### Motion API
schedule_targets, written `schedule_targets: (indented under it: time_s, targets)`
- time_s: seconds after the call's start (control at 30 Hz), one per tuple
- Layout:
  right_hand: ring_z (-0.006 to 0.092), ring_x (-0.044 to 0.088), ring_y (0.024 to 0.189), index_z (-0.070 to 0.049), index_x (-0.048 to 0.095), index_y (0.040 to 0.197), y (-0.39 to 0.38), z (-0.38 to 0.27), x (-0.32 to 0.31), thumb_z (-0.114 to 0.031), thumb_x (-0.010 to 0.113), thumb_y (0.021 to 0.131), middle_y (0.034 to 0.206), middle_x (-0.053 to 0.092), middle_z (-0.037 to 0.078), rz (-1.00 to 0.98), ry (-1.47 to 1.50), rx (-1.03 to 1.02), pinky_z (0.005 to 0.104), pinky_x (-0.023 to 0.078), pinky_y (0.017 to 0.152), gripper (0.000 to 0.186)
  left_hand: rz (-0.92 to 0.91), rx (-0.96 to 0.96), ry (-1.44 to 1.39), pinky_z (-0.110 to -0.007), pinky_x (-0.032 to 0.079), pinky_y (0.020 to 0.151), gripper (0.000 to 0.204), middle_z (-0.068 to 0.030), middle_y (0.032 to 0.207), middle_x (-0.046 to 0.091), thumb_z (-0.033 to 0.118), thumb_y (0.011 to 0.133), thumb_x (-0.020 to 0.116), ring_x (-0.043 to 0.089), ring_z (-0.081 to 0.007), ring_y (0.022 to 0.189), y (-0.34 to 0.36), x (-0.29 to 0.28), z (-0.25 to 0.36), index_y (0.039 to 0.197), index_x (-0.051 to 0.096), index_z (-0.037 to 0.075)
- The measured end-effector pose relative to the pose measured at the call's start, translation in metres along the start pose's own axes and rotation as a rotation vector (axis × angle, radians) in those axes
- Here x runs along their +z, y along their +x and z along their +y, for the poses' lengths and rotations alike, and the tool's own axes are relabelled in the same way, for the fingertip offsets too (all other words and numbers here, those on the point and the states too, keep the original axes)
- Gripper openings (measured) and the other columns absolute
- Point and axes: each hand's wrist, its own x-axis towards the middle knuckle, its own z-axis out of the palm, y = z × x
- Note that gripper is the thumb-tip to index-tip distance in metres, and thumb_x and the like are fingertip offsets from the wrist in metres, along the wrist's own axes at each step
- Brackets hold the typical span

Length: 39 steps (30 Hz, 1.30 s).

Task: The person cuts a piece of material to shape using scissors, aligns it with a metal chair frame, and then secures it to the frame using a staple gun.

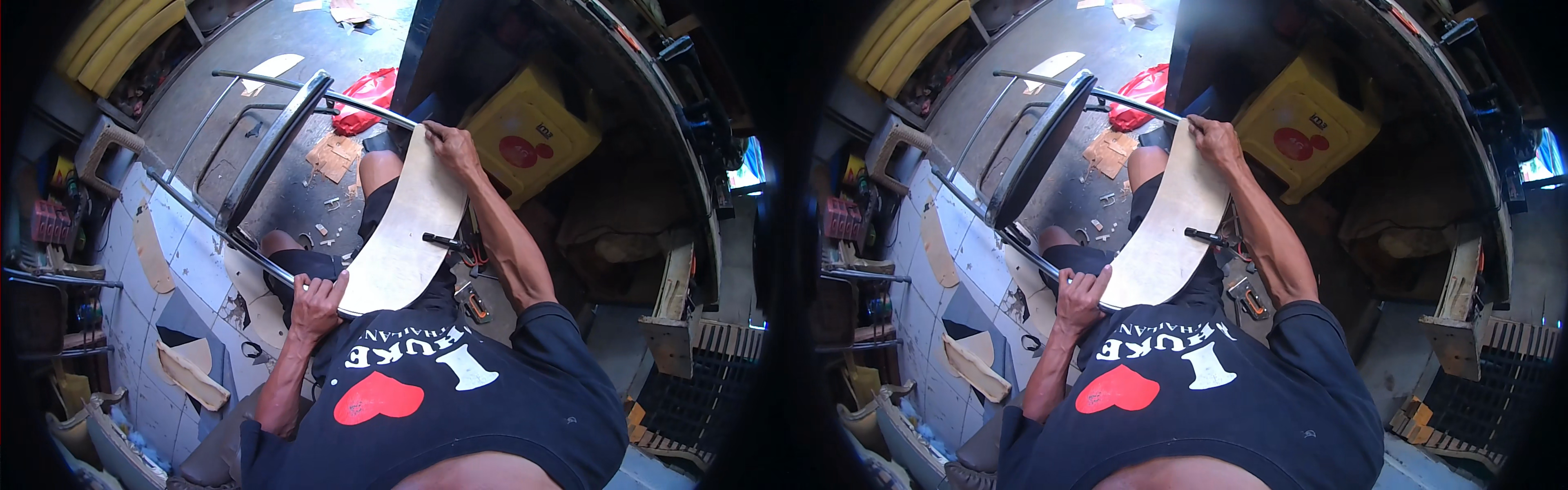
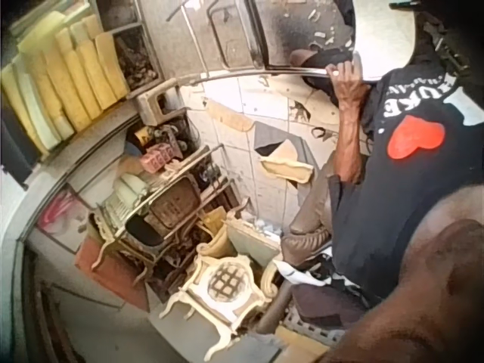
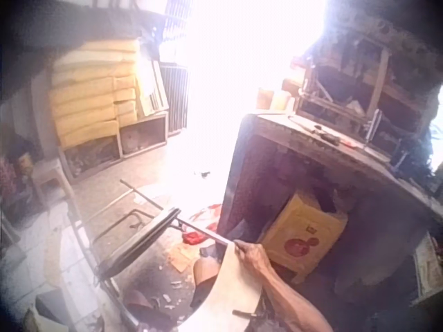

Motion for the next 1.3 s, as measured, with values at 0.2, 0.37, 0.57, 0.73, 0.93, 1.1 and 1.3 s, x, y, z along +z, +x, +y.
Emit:
schedule_targets:
  time_s: [0.2, 0.37, 0.57, 0.73, 0.93, 1.1, 1.3]
  targets:
    - [0.0366, 0.07, 0.106, -0.017, 0.07, 0.129, 0.003, -0.011, -0.006, -0.029, 0.06, 0.098, 0.117, 0.071, 0.018, 0.006, -0.057, 0.007, 0.042, 0.055, 0.095, 0.034, 0.035, 0.026, -0.01, -0.043, 0.037, 0.076, 0.064, -0.0045, 0.073, 0.05, 0.023, 0.068, 0.078, 0.054, -0.0212, 0.071, 0.006, 0.003, -0.005, 0.126, 0.065, 0.0]
    - [0.0392, 0.068, 0.111, -0.014, 0.069, 0.131, 0.005, -0.002, -0.014, -0.028, 0.059, 0.098, 0.118, 0.071, 0.021, -0.099, 0.111, 0.002, 0.0425, 0.052, 0.102, 0.037, 0.027, 0.022, -0.01, -0.042, 0.037, 0.075, 0.068, -0.0054, 0.075, 0.052, 0.021, 0.064, 0.079, 0.055, -0.0222, 0.071, 0.005, -0.003, -0.004, 0.127, 0.065, 0.0]
    - [0.0331, 0.072, 0.107, -0.015, 0.07, 0.13, 0.003, 0.0, -0.018, -0.032, 0.061, 0.098, 0.115, 0.074, 0.017, -0.097, 0.162, 0.071, 0.0376, 0.053, 0.097, 0.037, 0.005, 0.035, 0.027, -0.041, 0.037, 0.075, 0.075, -0.0055, 0.076, 0.053, 0.023, 0.058, 0.083, 0.056, -0.0219, 0.071, 0.004, 0.0, -0.008, 0.128, 0.065, 0.001]
    - [0.0307, 0.071, 0.109, -0.015, 0.069, 0.131, 0.005, 0.004, -0.016, -0.034, 0.061, 0.098, 0.117, 0.074, 0.015, -0.12, 0.194, 0.091, 0.0371, 0.053, 0.098, 0.039, -0.026, -0.002, 0.004, -0.042, 0.038, 0.077, 0.074, -0.0054, 0.079, 0.055, 0.022, 0.06, 0.083, 0.057, -0.0224, 0.075, 0.003, 0.0, -0.008, 0.129, 0.064, 0.003]
    - [0.0261, 0.066, 0.115, -0.011, 0.063, 0.139, -0.019, 0.029, -0.025, -0.046, 0.055, 0.101, 0.129, 0.069, 0.014, -0.125, 0.46, 0.194, 0.0363, 0.05, 0.099, 0.052, -0.01, -0.058, 0.052, -0.046, 0.039, 0.097, 0.076, -0.0118, 0.114, 0.063, 0.019, 0.063, 0.08, 0.061, -0.0242, 0.107, 0.008, -0.007, 0.005, 0.136, 0.061, 0.006]
    - [0.0158, 0.063, 0.092, -0.01, 0.056, 0.146, -0.067, 0.063, -0.034, -0.055, 0.052, 0.103, 0.124, 0.068, 0.01, -0.133, 0.918, 0.526, 0.031, 0.052, 0.078, 0.062, -0.043, 0.101, 0.095, -0.055, 0.031, 0.117, 0.06, -0.0137, 0.142, 0.056, 0.017, 0.085, 0.065, 0.053, -0.0281, 0.134, 0.004, -0.01, 0.033, 0.144, 0.056, 0.015]
    - [0.0081, 0.064, 0.079, -0.003, 0.066, 0.126, -0.136, 0.082, -0.037, -0.051, 0.053, 0.105, 0.101, 0.07, 0.004, 0.089, 0.957, 0.532, 0.0235, 0.048, 0.06, 0.054, 0.027, 0.174, 0.069, -0.048, 0.049, 0.104, 0.042, -0.0131, 0.131, 0.068, 0.019, 0.095, 0.057, 0.065, -0.0322, 0.122, 0.014, 0.011, 0.038, 0.136, 0.065, 0.015]
